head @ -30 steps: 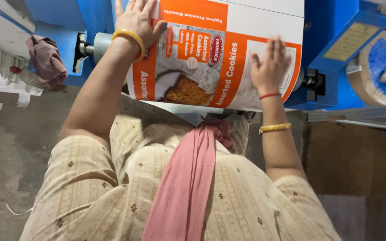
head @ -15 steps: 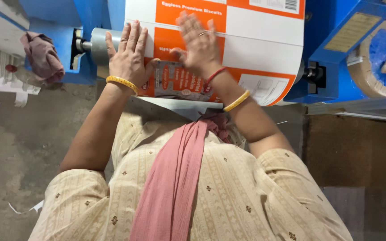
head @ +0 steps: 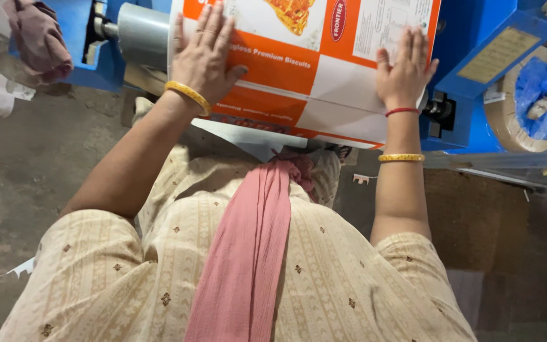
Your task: The person wraps a large rectangular box with a printed label using a blue wrapping machine. They manually guide the label around the box, smoothing it with their hands to ensure it adheres properly to the surface.
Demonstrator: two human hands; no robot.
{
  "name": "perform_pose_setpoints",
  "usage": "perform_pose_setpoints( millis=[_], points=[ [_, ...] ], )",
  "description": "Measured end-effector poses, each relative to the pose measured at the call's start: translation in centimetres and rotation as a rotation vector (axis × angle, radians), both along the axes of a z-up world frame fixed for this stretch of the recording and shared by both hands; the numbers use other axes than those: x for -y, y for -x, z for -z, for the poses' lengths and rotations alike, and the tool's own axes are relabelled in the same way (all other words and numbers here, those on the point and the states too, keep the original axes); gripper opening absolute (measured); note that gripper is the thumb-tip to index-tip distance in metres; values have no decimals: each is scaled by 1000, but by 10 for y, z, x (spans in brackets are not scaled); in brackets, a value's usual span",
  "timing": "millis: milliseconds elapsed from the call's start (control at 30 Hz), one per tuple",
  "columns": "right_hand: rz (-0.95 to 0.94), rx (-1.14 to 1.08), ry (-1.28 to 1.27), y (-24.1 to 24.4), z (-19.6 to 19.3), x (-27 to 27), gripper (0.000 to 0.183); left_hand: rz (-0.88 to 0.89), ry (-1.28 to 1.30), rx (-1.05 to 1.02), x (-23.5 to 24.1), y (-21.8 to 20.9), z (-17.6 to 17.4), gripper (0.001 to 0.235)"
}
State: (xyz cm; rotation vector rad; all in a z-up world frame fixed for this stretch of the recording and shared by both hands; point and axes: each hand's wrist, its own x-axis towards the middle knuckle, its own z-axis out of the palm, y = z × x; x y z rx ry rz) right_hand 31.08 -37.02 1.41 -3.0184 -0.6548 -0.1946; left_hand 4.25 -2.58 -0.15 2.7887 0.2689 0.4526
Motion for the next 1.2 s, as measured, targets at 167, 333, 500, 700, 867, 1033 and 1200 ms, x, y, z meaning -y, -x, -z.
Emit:
perform_pose_setpoints(
  millis=[167, 333, 500, 700, 867, 1033, 1200],
  points=[
    [87, 62, -165, -6, 16, 43, 75, 341, -29, 34, 59, -23, 5, 86],
    [68, 107, -302, 9, 44, 76, 70, 631, -85, 147, 113, -48, 8, 81],
    [-46, 180, -416, 38, 65, 92, 70, 748, -171, 130, 119, -90, 4, 80],
    [-5, 182, -435, 55, 62, 92, 67, 520, -96, 65, 85, -117, -13, 80],
    [1, 207, -339, 50, 47, 75, 66, 222, -30, 62, 17, -114, -35, 64],
    [12, 170, -226, 38, 32, 49, 64, -73, 103, -201, -46, -73, -51, 47],
    [-119, 183, -141, 23, 26, -7, 64, -69, -115, 47, -81, -28, -32, 64]
  ],
)
